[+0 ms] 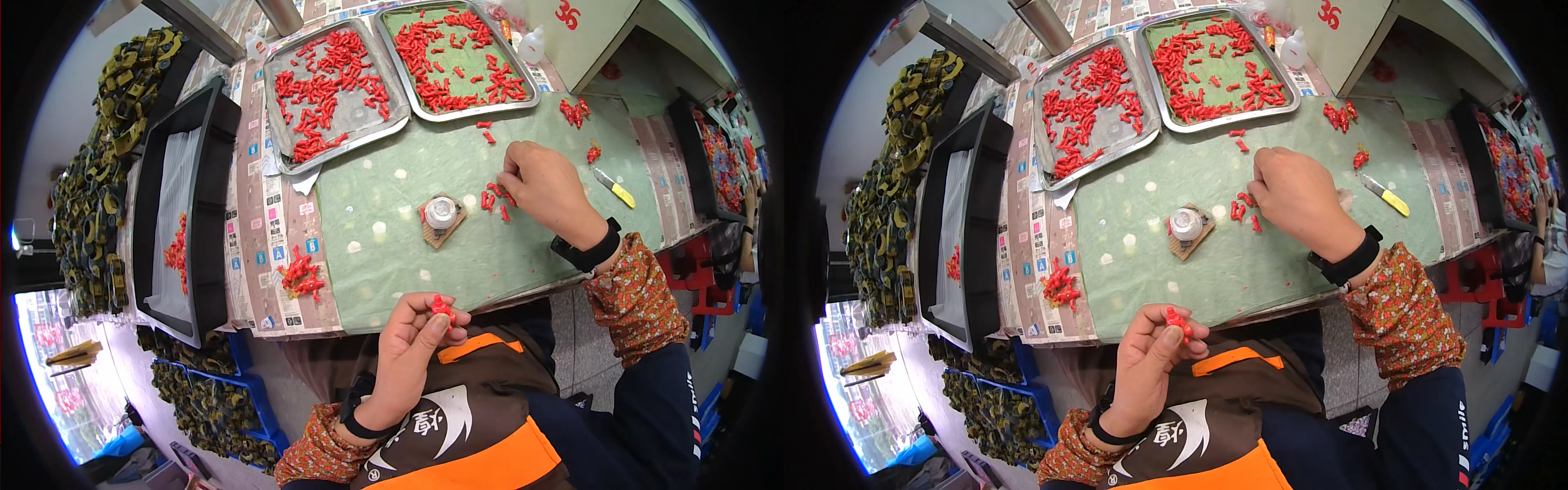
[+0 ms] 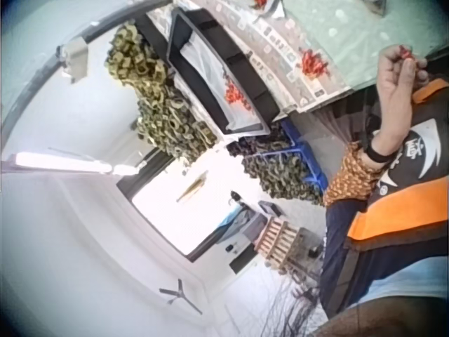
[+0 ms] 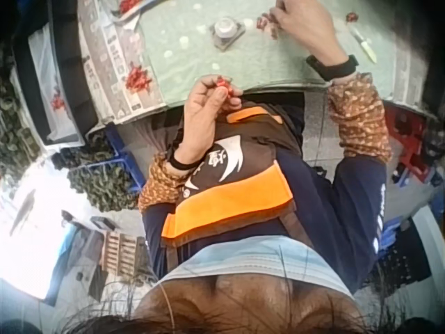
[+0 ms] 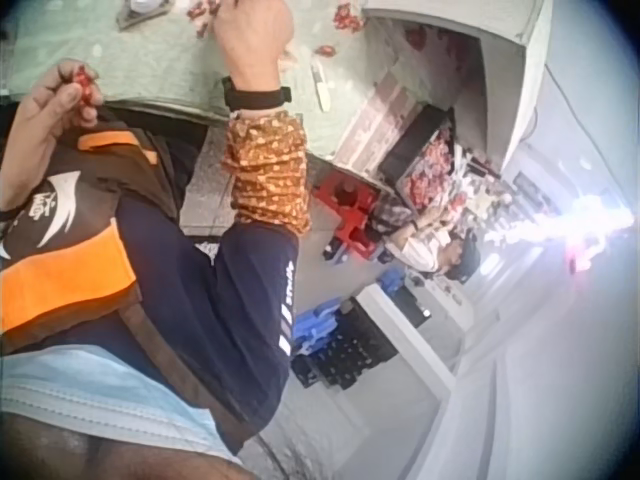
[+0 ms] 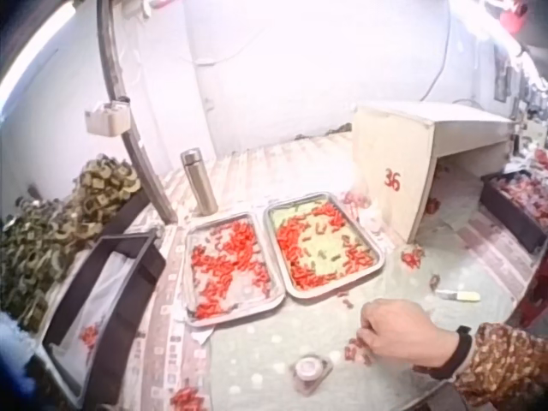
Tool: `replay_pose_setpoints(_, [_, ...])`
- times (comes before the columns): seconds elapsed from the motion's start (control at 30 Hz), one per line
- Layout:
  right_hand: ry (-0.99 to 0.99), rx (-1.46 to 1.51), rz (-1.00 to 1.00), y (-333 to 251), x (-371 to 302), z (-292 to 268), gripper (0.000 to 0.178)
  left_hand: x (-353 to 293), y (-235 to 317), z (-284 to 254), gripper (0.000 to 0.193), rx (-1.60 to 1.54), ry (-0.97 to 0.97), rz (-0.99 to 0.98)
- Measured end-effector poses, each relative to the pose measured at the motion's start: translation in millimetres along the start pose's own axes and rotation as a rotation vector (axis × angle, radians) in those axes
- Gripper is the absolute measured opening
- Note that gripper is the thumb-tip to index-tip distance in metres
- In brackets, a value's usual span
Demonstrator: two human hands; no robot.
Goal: Manually assembling small red plastic components into a larger assembly and applying glue.
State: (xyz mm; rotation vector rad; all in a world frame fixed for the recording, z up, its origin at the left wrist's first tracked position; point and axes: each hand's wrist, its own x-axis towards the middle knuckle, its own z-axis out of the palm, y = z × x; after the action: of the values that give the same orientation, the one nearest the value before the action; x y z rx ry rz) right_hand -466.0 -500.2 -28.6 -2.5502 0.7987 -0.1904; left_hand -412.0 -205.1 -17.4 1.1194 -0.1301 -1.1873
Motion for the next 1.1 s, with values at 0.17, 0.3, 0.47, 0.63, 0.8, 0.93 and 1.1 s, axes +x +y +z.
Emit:
replay_pose_setpoints(0.17, [0.071, -0.072, -0.102, 0, 5, 11, 0.008, 3, -1, -10, 0.025, 0.03, 0.003, 0.003])
replay_pose_setpoints(0.3, [-0.003, -0.011, -0.07, -6, 6, 6, 0.006, 6, 0, -12, 0.025, 0.058, 0.02, 0.004])
replay_pose_setpoints(0.47, [0.053, -0.07, -0.148, -11, 6, 11, 0.005, 7, 3, -13, 0.026, 0.049, -0.023, -0.003])
replay_pose_setpoints(0.63, [0.148, -0.021, -0.294, -19, 5, 13, 0.01, 3, -1, -16, 0.026, 0.06, 0.01, 0.004])
replay_pose_setpoints(0.8, [-0.018, 0.43, -0.097, -28, -15, -16, 0.009, 0, -2, -20, 0.027, 0.044, 0.01, 0.029])
replay_pose_setpoints(0.93, [-0.229, 0.905, 0.169, -33, -33, -15, 0.009, 0, -2, -19, 0.029, 0.035, 0.02, -0.007])
replay_pose_setpoints(1.1, [-0.291, 1.068, 0.228, -47, -45, -19, 0.007, 4, 1, -17, 0.03, 0.009, 0.01, 0.019])
